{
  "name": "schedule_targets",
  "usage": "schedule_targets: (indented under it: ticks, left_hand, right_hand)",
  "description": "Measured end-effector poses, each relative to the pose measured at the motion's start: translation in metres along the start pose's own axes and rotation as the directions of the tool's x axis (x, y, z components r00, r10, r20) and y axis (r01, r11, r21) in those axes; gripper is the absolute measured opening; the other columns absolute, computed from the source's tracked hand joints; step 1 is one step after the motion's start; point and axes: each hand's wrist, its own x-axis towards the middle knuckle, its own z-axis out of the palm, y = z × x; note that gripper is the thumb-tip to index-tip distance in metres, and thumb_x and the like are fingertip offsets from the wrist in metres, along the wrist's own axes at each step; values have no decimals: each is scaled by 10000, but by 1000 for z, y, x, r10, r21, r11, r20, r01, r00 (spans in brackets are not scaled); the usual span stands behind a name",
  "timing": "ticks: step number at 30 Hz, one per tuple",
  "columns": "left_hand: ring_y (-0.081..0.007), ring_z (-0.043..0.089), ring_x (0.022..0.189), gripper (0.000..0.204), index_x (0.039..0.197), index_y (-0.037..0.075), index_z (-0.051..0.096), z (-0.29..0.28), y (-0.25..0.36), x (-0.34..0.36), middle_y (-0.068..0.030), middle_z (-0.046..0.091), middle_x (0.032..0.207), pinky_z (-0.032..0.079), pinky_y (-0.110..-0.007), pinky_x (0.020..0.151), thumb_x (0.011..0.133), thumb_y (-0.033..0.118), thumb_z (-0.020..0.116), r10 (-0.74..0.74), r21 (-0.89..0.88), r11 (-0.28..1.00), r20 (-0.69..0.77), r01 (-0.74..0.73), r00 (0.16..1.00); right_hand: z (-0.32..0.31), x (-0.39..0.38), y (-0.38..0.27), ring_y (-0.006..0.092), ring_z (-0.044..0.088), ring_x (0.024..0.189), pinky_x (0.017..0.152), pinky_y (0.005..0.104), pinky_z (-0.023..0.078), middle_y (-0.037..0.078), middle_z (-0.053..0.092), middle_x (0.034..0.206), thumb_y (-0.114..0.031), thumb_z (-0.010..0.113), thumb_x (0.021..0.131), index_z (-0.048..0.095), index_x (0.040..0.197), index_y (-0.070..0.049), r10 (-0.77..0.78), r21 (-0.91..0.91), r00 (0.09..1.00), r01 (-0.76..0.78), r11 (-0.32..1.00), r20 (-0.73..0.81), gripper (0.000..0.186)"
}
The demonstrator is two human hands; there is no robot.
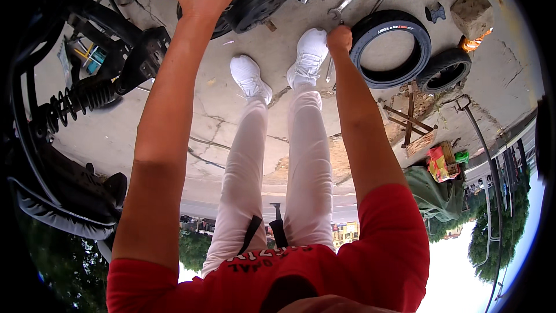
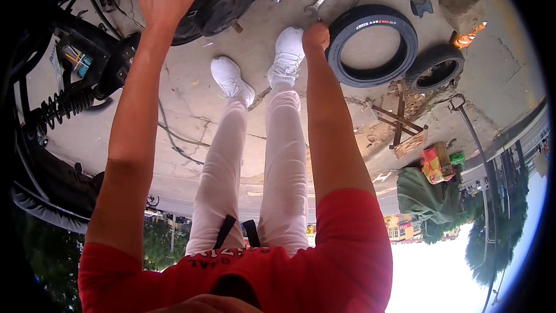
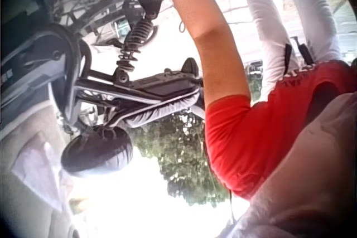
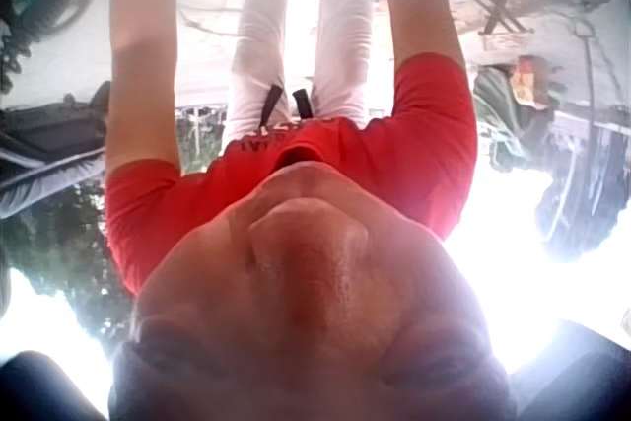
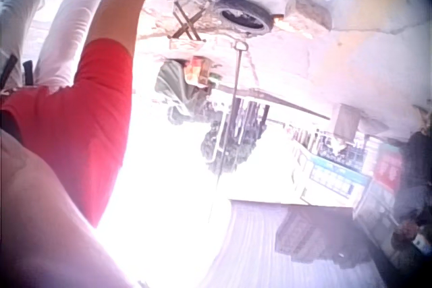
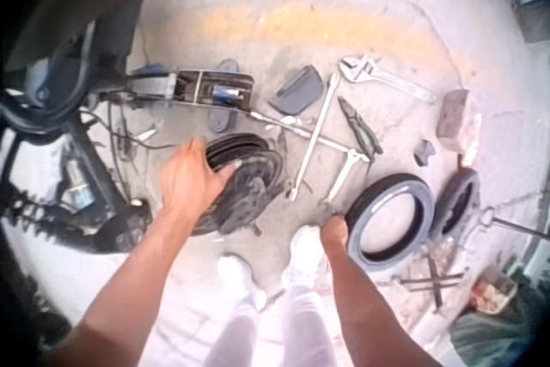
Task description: The person removes a tire from a motorcycle wheel rim using pliers and a metal bar, then fits a new tire onto the rim and secures it with tools. The person uses pliers to pry the tire bead and a metal bar to lever the tire into place.
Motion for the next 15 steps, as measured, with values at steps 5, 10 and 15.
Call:
schedule_targets:
  ticks: [5,10,15]
  left_hand:
    - [-380,641,821,500,883,14,593,6,-8,1,-200,650,860,516,-447,717,707,446,773,21,10,1000,-28,-21,999]
    - [-376,647,816,515,881,13,593,3,-5,4,-205,654,853,520,-442,708,704,462,771,44,-18,999,-47,-45,998]
    - [-371,654,798,532,897,12,610,-4,-6,6,-198,659,841,526,-432,701,700,479,770,6,-20,1000,-9,-6,1000]
  right_hand:
    - [-45,-21,-26,360,680,886,761,439,543,227,685,910,-283,607,778,680,924,-10,20,27,1000,-20,999,-6,318]
    - [-98,-48,-25,420,653,850,758,494,519,232,672,882,-300,605,801,655,960,-35,-92,107,994,98,989,-52,313]
    - [-233,-127,-19,341,656,644,581,403,510,208,642,705,-196,566,918,600,934,-44,-322,380,944,326,866,-76,156]
